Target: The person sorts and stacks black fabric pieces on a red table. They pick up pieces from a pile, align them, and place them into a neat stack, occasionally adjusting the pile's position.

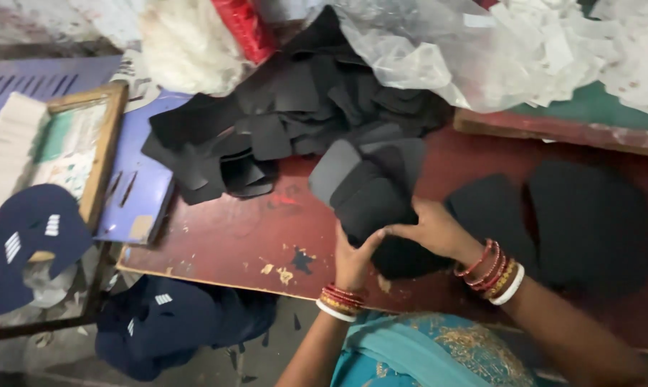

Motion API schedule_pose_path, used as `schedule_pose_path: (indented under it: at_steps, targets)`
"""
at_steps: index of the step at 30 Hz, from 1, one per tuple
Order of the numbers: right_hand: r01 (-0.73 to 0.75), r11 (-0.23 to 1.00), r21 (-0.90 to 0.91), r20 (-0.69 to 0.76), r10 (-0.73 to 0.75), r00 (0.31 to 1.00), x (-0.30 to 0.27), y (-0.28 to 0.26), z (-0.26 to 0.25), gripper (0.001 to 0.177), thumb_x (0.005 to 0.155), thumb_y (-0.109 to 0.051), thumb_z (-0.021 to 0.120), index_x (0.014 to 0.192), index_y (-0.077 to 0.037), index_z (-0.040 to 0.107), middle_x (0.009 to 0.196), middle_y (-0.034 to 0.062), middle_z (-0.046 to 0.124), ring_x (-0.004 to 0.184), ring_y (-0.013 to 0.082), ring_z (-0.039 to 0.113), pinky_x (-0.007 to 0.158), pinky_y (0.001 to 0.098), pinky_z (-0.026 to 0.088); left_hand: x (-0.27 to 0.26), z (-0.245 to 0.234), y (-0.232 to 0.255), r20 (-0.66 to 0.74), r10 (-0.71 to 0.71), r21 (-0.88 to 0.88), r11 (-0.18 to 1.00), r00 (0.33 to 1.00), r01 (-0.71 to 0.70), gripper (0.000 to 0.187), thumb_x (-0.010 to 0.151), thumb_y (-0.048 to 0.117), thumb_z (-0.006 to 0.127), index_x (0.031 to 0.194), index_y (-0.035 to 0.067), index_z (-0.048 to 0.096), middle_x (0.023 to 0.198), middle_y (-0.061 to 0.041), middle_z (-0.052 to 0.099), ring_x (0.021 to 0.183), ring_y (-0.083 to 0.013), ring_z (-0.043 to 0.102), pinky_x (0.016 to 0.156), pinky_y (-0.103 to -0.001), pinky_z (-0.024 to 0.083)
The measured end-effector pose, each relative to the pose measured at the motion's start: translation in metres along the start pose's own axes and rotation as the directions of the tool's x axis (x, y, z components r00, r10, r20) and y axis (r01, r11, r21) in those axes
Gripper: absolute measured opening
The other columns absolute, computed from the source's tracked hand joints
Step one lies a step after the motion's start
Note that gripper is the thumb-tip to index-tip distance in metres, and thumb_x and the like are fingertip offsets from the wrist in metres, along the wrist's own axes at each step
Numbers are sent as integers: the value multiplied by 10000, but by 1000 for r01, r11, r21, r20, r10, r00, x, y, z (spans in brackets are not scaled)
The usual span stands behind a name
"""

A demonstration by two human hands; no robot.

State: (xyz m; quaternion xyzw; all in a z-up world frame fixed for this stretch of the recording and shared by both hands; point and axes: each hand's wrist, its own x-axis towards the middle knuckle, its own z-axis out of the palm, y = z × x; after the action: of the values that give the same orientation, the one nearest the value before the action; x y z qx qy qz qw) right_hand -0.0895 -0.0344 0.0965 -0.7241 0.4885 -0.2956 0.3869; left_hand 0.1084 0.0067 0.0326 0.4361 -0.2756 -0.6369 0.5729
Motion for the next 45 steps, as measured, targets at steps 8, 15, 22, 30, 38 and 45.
schedule_pose_path:
  at_steps: [8,15,22,30,38,45]
  targets:
    - [246,726,-643,180,-170,969,34,-48,5,592,678,-331,834,1205,-128,657,971,122,739,919,365,698,724,507,547,-35,-8,115,315,690,876,53,652,-479,1062,633,356,933,1505,99,384,1590,-180,336,1504,-386,262,1195,-626,191]
    - [254,730,-634,264,-104,959,44,-25,38,439,772,-157,780,1197,-164,674,1042,69,741,982,314,697,793,465,545,11,11,70,461,215,762,-594,861,-259,509,886,242,625,1371,94,591,1387,-130,609,1465,-321,418,1244,-669,133]
    - [385,539,-749,28,-554,832,34,-49,9,496,613,-277,817,1066,-130,679,1109,117,723,1058,303,688,940,572,469,52,-3,94,195,-230,932,-258,953,-253,269,901,204,594,1073,97,772,1034,-179,745,1019,-352,731,894,-471,582]
    - [-235,906,353,-157,305,939,2,1,0,497,867,-258,790,1271,-74,567,1084,59,617,981,164,603,850,325,521,39,5,57,299,-63,342,939,952,-45,594,780,110,850,1306,-23,609,1163,-125,740,1033,-224,715,921,-370,595]
    - [-155,722,674,-179,364,914,-13,-28,-14,313,861,-103,758,1125,15,640,1047,69,714,940,161,683,865,326,568,16,22,30,408,-262,-137,930,874,342,732,862,149,780,1501,26,445,1457,-154,563,1308,-276,561,1089,-406,471]
    - [-170,860,482,-345,364,865,-40,-17,-20,227,841,-39,800,1004,-6,645,919,41,667,816,113,625,743,284,537,6,30,-5,379,-209,-106,958,902,266,771,844,112,796,1502,-52,429,1474,-217,538,1348,-342,530,1129,-461,442]
